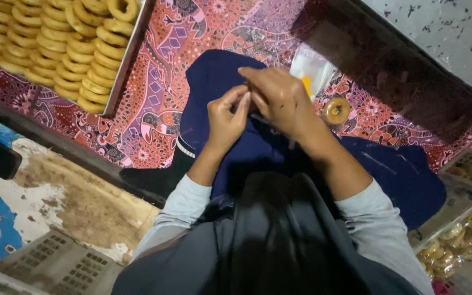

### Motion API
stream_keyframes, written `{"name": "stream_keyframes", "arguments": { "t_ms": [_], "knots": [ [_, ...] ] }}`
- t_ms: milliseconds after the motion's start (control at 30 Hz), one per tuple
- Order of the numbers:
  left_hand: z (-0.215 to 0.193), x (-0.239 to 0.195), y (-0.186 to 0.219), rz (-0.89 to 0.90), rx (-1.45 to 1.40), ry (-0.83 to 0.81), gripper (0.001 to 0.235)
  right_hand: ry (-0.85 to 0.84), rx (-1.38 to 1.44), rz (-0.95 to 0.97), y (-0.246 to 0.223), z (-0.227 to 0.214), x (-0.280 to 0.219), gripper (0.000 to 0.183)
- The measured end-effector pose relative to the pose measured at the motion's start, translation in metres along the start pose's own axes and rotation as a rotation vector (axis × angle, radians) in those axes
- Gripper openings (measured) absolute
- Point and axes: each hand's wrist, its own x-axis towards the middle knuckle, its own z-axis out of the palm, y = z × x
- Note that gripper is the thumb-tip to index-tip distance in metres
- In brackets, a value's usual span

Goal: The person sits on the floor and repeatedly picks donuts from a tray, places them into clear plastic bags, and sets the packaged donuts into a basket. The person handles donuts one at a time throughout the clip.

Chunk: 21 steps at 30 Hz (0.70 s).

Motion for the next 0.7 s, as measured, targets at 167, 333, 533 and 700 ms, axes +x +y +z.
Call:
{"name": "stream_keyframes", "arguments": {
  "t_ms": [167,333,533,700],
  "knots": [
    [0.004,-0.005,0.023,-0.008,-0.177,0.213,0.018,-0.031,-0.052,0.715,0.021,-0.025,0.01,0.042],
    [0.011,-0.018,0.027,0.112,-0.017,0.175,0.024,-0.086,0.774,0.586,0.037,0.025,-0.068,0.053],
    [-0.007,0.007,-0.028,-0.06,0.324,0.217,0.045,-0.112,1.095,0.716,0.074,0.096,-0.088,0.049],
    [-0.013,-0.011,-0.048,-0.208,0.63,-0.011,0.051,0.004,0.941,0.616,0.075,0.113,-0.079,0.043]
  ]
}}
